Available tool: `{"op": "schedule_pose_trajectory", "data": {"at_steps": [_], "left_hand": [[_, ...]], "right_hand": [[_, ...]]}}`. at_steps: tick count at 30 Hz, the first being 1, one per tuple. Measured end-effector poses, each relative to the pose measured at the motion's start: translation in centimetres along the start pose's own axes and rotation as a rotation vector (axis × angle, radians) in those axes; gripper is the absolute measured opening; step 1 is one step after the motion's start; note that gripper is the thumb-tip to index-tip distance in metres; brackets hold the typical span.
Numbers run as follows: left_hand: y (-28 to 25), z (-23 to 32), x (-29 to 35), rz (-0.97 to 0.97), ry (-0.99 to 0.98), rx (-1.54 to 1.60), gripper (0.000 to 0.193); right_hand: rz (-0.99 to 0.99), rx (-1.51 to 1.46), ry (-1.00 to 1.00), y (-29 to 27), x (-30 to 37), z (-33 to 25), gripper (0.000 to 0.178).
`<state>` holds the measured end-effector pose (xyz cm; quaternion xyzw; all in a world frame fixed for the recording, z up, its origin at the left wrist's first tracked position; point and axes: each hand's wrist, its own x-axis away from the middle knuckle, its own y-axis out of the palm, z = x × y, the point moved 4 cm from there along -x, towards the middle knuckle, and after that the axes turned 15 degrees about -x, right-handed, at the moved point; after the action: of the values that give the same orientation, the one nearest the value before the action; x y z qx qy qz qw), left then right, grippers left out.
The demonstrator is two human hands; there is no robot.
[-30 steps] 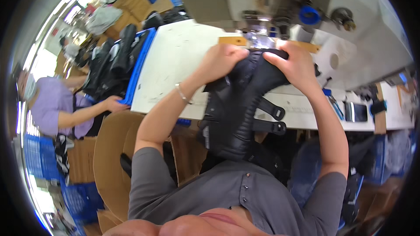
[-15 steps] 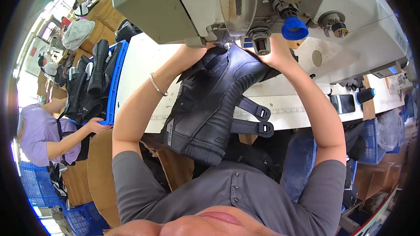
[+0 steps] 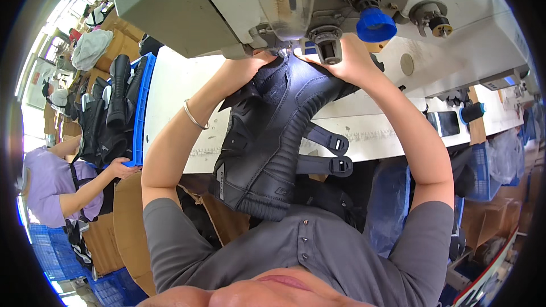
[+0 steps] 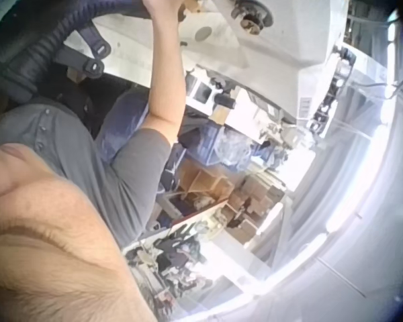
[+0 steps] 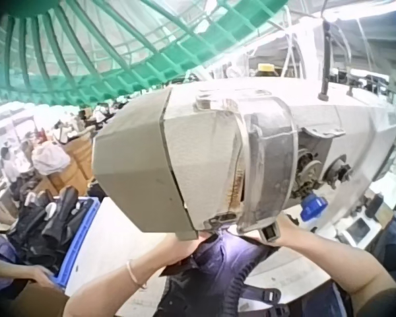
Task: The person sews boot upper components using a sewing machine, stitching the seams and edges while guiding and positioning the material by hand.
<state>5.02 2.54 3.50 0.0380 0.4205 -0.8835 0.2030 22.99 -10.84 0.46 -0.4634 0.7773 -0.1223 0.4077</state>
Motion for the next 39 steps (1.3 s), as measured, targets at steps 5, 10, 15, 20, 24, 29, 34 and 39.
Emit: {"op": "schedule_pose_trajectory", "data": {"at_steps": [5, 10, 15, 20, 24, 29, 34, 39], "left_hand": [[-0.2, 0.3, -0.1, -0.011, -0.005, -0.047, 0.021], [0.1, -0.2, -0.1, -0.087, -0.103, 0.01, 0.023], [0.0, -0.7, -0.5, -0.064, -0.065, 0.029, 0.023], [-0.4, -1.3, -1.4, -0.027, 0.147, -0.168, 0.024], [-0.6, -1.9, -1.8, 0.065, 0.222, -0.209, 0.025], [-1.1, -1.5, -2.0, 0.073, 0.27, -0.322, 0.028], [-1.5, -2.5, -2.8, -0.037, 0.192, -0.457, 0.044], [-0.4, -6.7, -5.0, -0.133, 0.179, -0.142, 0.055]], "right_hand": [[0.043, -0.037, 0.026, -0.6, 0.0, -3.0, 0.053], [-0.032, -0.01, 0.119, -0.8, 0.0, -3.4, 0.055], [-0.014, -0.106, -0.03, -1.1, -0.4, -4.8, 0.05], [-0.244, 0.173, 0.437, -1.1, -0.7, -3.8, 0.034], [-0.284, 0.089, 0.383, -1.0, -0.5, -2.5, 0.039], [-0.002, -0.041, 0.151, -0.6, -0.1, -0.4, 0.03], [0.007, -0.164, 0.102, -1.6, 0.3, -1.0, 0.029], [-0.054, -0.274, 0.253, -1.9, 0.6, -2.5, 0.032]]}}
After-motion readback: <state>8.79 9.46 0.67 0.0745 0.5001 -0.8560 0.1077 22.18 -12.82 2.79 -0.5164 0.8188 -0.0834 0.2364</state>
